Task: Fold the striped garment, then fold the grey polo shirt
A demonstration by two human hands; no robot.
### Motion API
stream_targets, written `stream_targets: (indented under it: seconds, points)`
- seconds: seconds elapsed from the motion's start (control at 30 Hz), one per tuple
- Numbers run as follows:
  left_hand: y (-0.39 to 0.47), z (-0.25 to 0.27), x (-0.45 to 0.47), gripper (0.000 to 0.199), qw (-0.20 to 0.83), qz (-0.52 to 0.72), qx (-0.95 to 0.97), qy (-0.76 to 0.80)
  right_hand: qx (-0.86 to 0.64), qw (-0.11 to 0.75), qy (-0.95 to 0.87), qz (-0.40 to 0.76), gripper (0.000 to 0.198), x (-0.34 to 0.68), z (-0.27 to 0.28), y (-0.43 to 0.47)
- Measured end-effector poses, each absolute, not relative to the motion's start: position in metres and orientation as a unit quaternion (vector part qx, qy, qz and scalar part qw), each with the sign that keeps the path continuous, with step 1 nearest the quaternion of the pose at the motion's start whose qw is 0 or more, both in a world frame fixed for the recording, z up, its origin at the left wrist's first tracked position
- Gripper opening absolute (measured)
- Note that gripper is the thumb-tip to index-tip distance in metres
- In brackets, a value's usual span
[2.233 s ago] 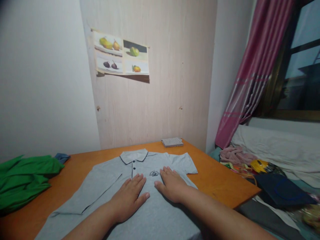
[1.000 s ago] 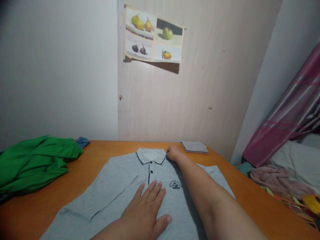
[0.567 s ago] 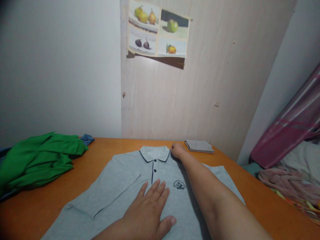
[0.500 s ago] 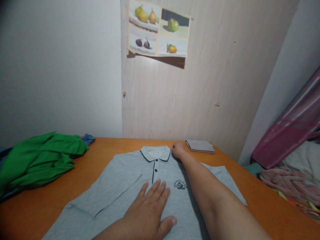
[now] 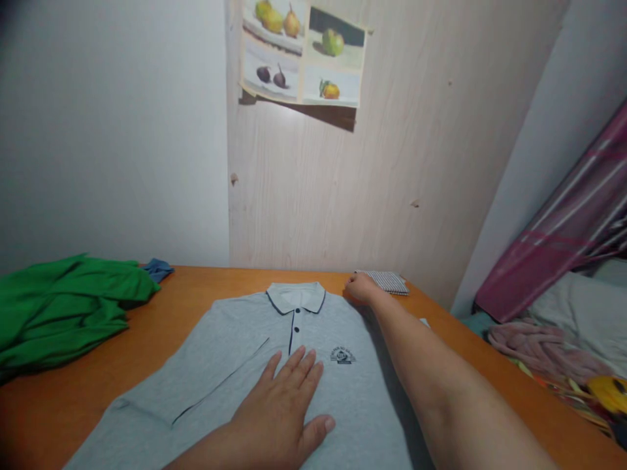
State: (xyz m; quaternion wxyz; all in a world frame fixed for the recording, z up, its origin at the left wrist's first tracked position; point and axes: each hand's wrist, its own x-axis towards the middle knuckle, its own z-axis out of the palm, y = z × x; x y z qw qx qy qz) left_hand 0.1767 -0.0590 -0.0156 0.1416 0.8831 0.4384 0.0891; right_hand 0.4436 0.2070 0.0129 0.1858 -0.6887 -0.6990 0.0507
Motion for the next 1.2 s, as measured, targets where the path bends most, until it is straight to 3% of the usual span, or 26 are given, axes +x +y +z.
stream_targets:
  seconds: [0.3,0.77,1.07,1.2]
  points:
    - [-0.057,-0.02,0.176,0.083,0.128,0.097,0.885,0.438,-0.692,0.115,-0.703,0.118,0.006,0.461,0.006,0.181]
    - [-0.058,-0.017,0.177,0.083,0.14,0.096,0.882,0.44,-0.718,0.123,-0.686,0.009,0.018,0.463,0.004,0.173]
    - [-0.057,-0.016,0.176,0.082,0.138,0.091,0.882,0.441,-0.613,0.136,-0.779,0.01,0.042,0.397,0.013,0.165]
    - [-0.057,-0.016,0.177,0.082,0.137,0.092,0.882,0.442,-0.572,0.075,-0.816,0.037,0.053,0.37,-0.003,0.159]
